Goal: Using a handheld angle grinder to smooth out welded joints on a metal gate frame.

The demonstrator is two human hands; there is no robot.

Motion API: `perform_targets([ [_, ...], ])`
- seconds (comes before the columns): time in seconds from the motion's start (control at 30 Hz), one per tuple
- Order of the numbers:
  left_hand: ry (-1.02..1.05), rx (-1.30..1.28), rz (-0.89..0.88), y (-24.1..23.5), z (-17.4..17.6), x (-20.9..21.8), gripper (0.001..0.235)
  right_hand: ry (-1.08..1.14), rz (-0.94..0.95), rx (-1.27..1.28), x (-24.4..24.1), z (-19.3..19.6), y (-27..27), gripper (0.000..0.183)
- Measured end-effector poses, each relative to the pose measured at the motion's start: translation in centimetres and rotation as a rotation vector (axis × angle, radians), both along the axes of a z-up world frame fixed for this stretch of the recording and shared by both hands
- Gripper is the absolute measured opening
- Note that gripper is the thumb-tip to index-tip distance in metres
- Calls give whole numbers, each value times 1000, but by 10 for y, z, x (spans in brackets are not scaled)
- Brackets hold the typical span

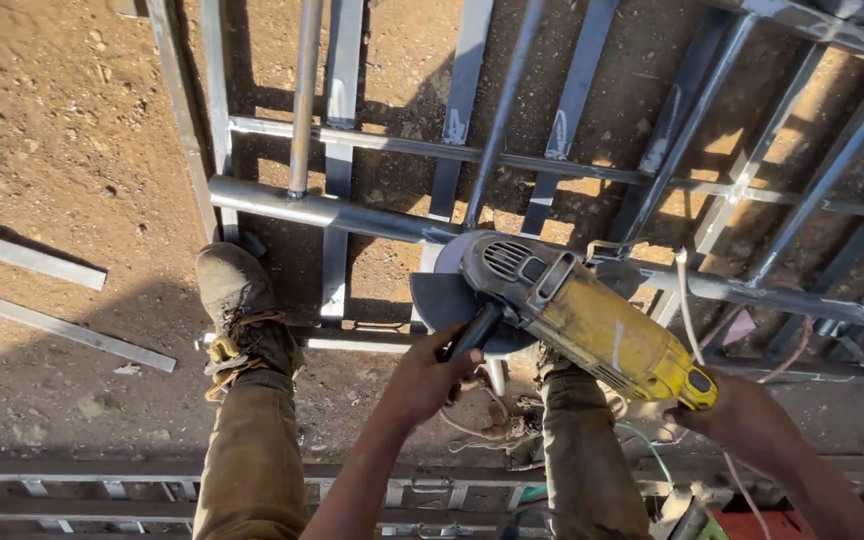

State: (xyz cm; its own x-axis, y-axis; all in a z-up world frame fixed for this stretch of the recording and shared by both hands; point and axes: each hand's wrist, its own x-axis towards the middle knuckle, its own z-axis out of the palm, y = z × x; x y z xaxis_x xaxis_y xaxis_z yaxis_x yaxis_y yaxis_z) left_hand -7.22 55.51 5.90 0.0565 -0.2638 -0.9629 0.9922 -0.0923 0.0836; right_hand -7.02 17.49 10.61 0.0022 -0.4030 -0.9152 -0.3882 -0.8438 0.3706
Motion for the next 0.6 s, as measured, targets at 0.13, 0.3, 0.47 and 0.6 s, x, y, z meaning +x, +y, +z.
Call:
perform_targets([
  [0.13,-22,68,-107,-17,-3,1,72,-112,-96,13,-33,-22,-28,44],
  [0.3,-142,45,-84,-24,-10,4,67,-99,-245,-80,-36,-14,-15,51],
  [0.47,-146,75,-105,-42,-10,19,67,-99,-228,-16,-29,-32,-60,40],
  [0.6,-90,40,60,-51,-9,19,64,-7,-152,-9,-6,-41,-80,34],
])
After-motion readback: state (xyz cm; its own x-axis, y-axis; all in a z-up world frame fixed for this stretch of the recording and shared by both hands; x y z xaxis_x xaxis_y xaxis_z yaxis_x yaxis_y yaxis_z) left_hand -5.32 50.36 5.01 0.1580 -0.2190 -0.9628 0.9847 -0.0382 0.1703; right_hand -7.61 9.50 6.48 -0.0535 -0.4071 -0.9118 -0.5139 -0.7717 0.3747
